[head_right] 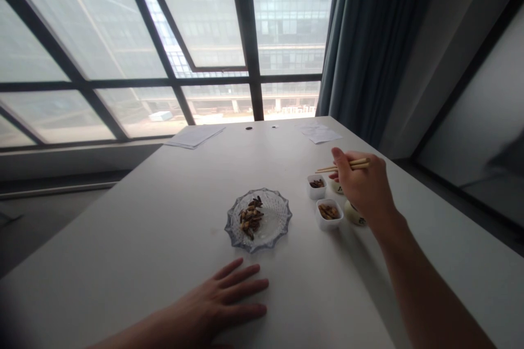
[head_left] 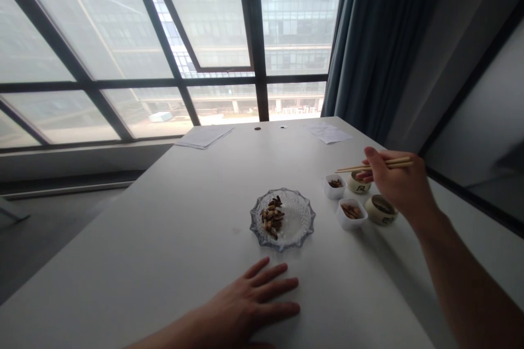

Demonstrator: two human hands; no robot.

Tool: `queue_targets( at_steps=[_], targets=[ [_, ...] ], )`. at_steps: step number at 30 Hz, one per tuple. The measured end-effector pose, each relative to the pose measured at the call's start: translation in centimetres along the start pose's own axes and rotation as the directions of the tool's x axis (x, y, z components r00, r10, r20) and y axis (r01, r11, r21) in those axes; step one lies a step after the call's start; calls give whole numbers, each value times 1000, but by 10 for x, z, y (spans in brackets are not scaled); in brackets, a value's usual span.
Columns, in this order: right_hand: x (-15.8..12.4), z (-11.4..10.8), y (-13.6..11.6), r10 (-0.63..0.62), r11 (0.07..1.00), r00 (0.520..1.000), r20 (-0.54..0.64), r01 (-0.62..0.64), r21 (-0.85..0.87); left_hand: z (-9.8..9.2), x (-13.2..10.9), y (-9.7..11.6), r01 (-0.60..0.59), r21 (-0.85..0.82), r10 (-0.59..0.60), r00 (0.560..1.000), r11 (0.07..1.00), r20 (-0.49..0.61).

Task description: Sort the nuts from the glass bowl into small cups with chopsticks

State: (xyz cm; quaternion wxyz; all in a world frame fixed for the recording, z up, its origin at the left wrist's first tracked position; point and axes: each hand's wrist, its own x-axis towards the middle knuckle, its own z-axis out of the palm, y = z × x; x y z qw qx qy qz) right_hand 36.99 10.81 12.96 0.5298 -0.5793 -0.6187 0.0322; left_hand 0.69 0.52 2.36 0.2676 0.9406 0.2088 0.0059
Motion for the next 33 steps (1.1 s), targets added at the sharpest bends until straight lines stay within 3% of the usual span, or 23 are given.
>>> queue_targets(
  at_steps=[4, 8, 11, 14, 17, 20, 27, 33],
  targets=[
    [-5, 2, -9, 60, 987, 998, 30, -64, 145, -2, 1, 1, 24, 2, -24, 999, 1000, 29],
    [-12, 9, -19, 124, 919, 971, 203, -190, 346, -3, 1, 3, 27, 11, -28, 999, 1000, 27],
    [-22, 19, -25, 93, 882, 913, 397, -260, 393, -1, 1, 2, 11, 13, -11, 1000, 1000, 5],
    [-33, 31, -32, -18, 887, 828, 560, -245, 391, 1, 0, 0, 10, 22, -10, 1000, 1000, 2],
    [-43, 42, -37, -90, 892, 759, 645, -226, 390, 3, 0, -2, 5, 24, -5, 1000, 1000, -1],
    [-51, 49, -38, -77, 901, 728, 681, -242, 360, 3, 0, -2, 2, 25, -2, 1000, 1000, -6],
    [-60, 59, -37, -80, 894, 717, 693, -256, 368, -3, 2, 3, 22, 39, -23, 999, 999, 22],
    [-63, 62, -39, -19, 888, 763, 646, -284, 361, -3, 1, 3, 28, 30, -29, 999, 999, 35]
  ],
)
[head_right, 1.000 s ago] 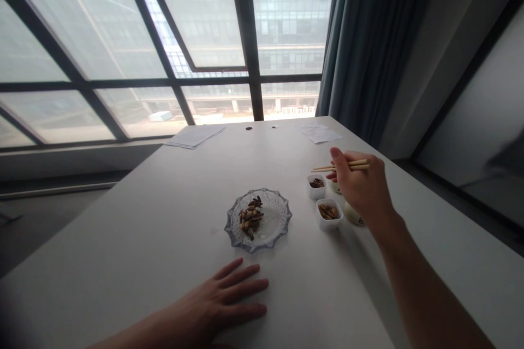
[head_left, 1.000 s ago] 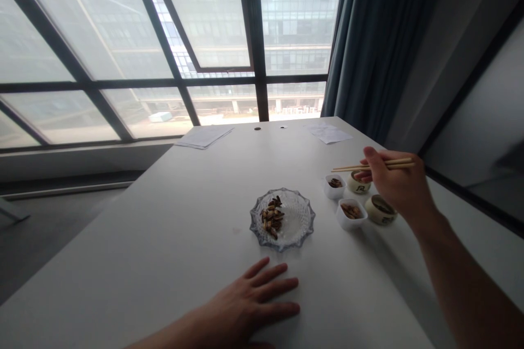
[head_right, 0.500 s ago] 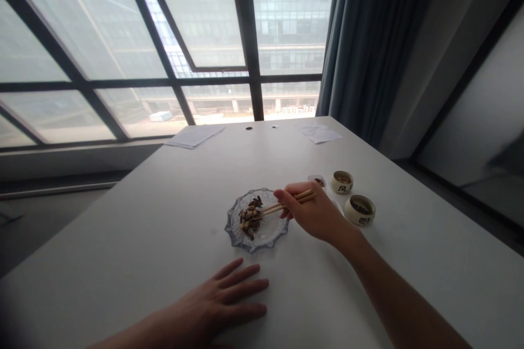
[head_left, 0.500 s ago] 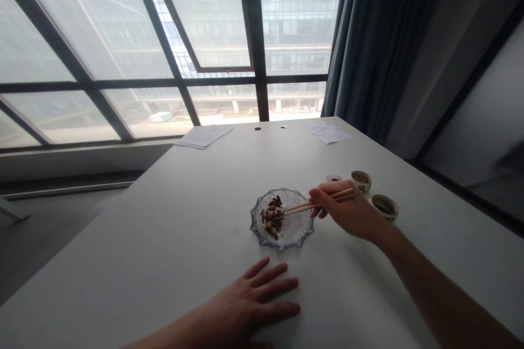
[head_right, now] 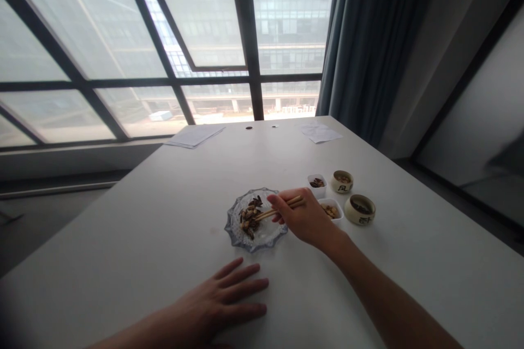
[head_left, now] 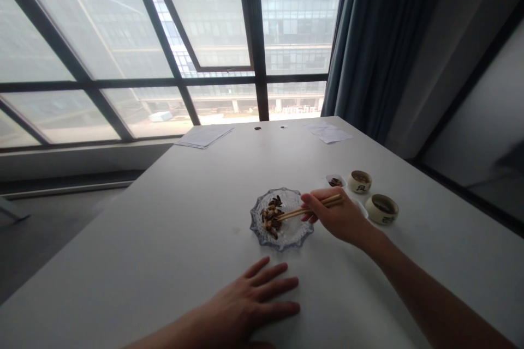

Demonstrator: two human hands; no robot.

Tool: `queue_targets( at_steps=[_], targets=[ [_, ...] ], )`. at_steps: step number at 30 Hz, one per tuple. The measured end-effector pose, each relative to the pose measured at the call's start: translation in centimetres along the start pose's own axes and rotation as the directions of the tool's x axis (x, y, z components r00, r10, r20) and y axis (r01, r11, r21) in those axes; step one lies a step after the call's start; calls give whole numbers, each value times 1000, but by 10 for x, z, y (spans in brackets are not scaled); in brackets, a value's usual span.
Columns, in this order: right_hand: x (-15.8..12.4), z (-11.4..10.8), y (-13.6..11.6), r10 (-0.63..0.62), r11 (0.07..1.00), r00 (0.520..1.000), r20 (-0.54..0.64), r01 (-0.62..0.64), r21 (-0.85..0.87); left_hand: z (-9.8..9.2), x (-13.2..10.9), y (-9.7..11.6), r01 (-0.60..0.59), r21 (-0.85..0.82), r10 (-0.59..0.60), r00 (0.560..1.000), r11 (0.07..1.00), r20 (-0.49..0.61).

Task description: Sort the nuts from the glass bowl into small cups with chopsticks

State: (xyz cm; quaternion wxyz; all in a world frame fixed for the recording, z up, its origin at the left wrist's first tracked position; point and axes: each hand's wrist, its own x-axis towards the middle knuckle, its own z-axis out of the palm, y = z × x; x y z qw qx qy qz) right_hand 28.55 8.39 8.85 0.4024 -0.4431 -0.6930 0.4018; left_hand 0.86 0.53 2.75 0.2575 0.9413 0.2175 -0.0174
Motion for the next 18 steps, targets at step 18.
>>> queue_targets(
  at_steps=[18],
  targets=[
    [8, -93, -9, -182, 978, 746, -641, 67, -200, 1, -1, -1, -32, 18, 32, 999, 999, -35]
  ],
)
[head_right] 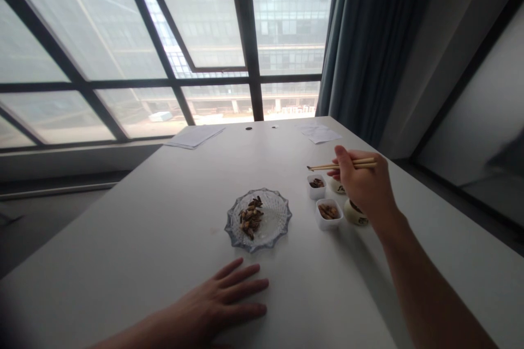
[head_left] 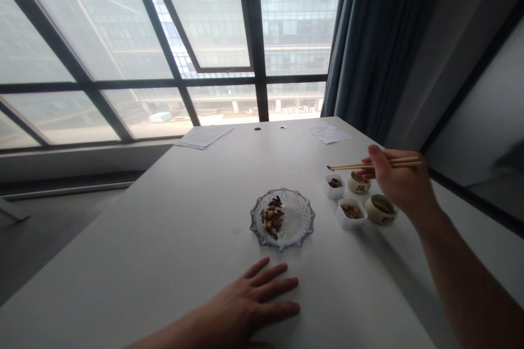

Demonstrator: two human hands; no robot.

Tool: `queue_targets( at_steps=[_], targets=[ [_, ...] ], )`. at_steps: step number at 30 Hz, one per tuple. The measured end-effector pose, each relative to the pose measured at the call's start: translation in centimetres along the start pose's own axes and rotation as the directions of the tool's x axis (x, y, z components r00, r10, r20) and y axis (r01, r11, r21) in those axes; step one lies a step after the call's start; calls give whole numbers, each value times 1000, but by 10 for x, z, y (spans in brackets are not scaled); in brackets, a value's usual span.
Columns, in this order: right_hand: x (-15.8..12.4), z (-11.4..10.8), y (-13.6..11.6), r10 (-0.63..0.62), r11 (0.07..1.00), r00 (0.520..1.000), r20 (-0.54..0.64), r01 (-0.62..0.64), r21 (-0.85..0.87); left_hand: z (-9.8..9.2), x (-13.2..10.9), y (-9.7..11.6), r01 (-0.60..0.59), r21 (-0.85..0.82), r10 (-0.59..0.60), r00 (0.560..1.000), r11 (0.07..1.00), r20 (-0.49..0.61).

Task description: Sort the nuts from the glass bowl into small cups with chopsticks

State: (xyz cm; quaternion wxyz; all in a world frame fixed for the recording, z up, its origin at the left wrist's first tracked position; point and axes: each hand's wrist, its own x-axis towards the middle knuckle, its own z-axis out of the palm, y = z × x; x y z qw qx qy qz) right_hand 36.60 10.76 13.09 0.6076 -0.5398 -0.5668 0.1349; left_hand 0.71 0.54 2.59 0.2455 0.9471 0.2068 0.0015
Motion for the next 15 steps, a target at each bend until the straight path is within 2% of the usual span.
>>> queue_targets(
  at_steps=[3, 9, 15],
  targets=[
    [4, -2, 5, 12, 998, 1000, -26, -13, -61, 1, 0, -1, -2, 25, 1, 1000, 1000, 6],
    [3, -2, 7, -36, 989, 999, 27, 40, -143, 2, 0, -1, 2, 36, -2, 1000, 999, 3],
    [2, -2, 5, -21, 994, 1000, 21, 24, -110, -1, 0, 1, 8, 33, -8, 1000, 999, 9]
  ],
)
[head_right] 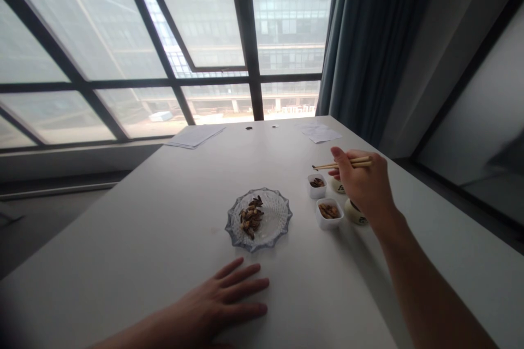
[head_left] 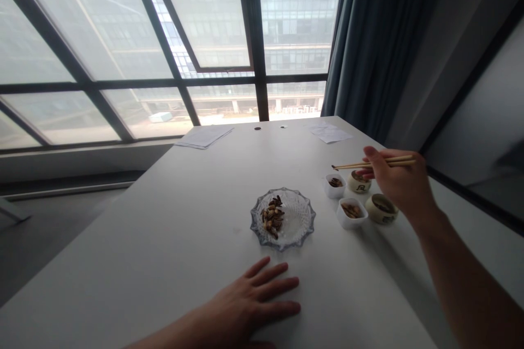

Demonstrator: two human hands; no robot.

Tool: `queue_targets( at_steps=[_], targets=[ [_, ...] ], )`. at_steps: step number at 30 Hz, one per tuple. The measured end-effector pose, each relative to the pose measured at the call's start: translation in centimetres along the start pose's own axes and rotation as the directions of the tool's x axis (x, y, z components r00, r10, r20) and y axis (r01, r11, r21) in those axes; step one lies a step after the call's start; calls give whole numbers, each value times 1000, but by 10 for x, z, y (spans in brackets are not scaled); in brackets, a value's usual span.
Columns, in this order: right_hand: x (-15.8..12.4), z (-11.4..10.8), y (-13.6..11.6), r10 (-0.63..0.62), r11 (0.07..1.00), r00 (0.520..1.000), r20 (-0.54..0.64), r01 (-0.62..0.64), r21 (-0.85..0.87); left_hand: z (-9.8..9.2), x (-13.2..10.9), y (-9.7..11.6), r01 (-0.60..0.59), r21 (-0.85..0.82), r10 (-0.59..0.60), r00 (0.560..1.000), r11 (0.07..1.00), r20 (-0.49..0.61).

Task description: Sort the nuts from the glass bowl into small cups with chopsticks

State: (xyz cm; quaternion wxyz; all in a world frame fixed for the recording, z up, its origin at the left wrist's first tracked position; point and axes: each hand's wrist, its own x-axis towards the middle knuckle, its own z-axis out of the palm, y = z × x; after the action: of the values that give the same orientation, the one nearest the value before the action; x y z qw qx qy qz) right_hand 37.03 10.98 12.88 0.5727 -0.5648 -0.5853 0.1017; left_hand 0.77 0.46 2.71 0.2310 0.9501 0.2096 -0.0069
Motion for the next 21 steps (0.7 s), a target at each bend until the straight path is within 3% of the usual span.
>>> queue_targets(
  at_steps=[8, 13, 17, 21],
  targets=[
    [0, 0, -2, 17, 1000, 1000, -14, -17, 0, -1, 1, 0, 30, -26, -29, 999, 999, 35],
    [-4, 4, -5, 16, 992, 1000, 23, -19, 121, -1, 0, 1, 30, -39, -29, 999, 999, 28],
    [-14, 13, -14, 52, 955, 973, 226, -115, 272, -2, 1, 1, 31, -31, -30, 999, 999, 37],
    [-29, 30, -19, 27, 942, 887, 461, -178, 286, 0, 2, -1, 24, -32, -23, 999, 999, 31]
  ],
)
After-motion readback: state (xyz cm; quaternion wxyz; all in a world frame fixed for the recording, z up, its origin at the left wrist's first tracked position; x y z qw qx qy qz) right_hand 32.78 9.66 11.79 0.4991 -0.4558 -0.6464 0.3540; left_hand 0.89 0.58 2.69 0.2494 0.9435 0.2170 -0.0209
